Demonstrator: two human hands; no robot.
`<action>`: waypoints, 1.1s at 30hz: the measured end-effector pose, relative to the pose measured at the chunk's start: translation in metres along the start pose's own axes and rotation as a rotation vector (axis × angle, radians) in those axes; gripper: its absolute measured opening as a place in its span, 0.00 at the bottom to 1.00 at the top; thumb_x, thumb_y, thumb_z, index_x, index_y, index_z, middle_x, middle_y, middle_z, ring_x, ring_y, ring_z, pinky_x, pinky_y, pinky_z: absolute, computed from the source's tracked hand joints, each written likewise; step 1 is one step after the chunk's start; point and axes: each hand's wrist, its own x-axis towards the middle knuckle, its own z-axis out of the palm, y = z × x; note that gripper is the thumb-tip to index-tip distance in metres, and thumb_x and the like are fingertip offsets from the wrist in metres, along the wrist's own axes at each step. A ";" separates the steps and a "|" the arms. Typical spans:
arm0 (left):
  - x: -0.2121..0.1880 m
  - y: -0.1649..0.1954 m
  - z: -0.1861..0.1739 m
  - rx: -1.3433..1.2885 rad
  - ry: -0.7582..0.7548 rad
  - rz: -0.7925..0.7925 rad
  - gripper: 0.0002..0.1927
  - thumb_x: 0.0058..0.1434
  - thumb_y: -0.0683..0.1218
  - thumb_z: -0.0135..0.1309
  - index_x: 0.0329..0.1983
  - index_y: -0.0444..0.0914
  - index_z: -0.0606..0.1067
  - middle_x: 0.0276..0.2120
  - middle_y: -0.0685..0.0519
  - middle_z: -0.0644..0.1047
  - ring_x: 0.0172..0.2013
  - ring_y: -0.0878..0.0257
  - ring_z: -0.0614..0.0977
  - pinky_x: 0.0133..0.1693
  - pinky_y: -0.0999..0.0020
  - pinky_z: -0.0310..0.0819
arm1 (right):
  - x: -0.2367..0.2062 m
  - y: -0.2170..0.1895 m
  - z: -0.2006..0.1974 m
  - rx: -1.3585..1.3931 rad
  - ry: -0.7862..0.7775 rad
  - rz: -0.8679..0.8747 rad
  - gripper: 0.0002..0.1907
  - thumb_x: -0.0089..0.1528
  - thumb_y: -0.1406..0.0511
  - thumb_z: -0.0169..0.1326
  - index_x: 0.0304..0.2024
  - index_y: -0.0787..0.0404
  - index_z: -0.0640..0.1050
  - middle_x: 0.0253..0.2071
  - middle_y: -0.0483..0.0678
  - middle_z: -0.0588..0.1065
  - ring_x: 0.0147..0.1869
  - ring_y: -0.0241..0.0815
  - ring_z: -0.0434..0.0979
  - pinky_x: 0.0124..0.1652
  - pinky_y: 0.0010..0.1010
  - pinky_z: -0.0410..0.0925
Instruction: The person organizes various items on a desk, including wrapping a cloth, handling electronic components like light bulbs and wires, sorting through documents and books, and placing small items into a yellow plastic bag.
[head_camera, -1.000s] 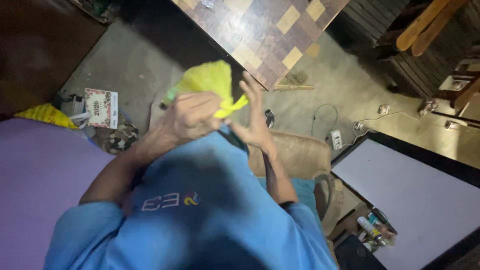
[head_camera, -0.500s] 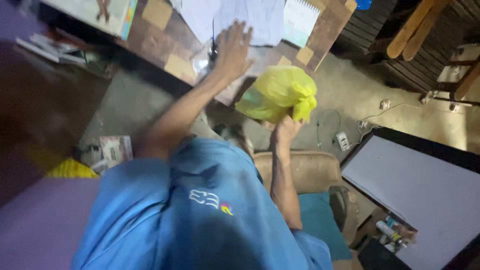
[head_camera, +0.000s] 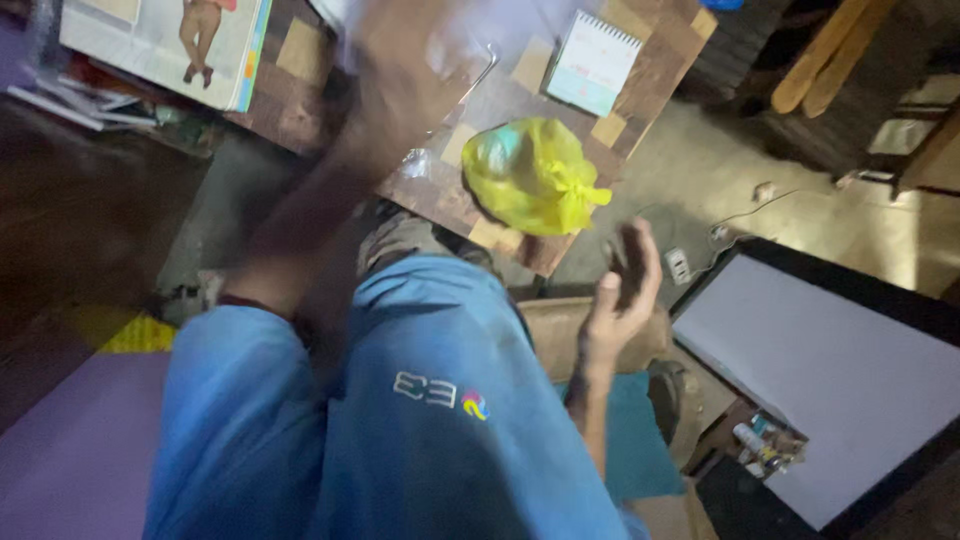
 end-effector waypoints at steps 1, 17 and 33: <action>-0.010 0.028 -0.003 -0.017 -0.219 0.195 0.14 0.60 0.48 0.58 0.47 0.38 0.78 0.55 0.47 0.76 0.60 0.50 0.74 0.58 0.48 0.66 | -0.003 -0.008 -0.001 0.129 -0.104 0.069 0.41 0.70 0.49 0.55 0.76 0.67 0.61 0.72 0.56 0.68 0.76 0.51 0.69 0.71 0.41 0.66; -0.052 0.053 0.028 -0.722 -0.616 -0.648 0.38 0.70 0.51 0.61 0.76 0.33 0.58 0.70 0.41 0.68 0.72 0.54 0.67 0.71 0.60 0.59 | 0.052 -0.030 -0.008 0.399 -0.015 0.510 0.34 0.62 0.68 0.58 0.68 0.73 0.63 0.61 0.59 0.73 0.63 0.51 0.77 0.62 0.41 0.70; 0.000 0.048 -0.010 -0.710 -0.399 -0.195 0.14 0.58 0.26 0.45 0.32 0.33 0.77 0.44 0.49 0.75 0.44 0.64 0.76 0.47 0.74 0.68 | 0.059 -0.020 -0.051 -0.147 -0.100 -0.077 0.08 0.71 0.77 0.48 0.45 0.70 0.79 0.57 0.62 0.78 0.60 0.48 0.79 0.61 0.32 0.71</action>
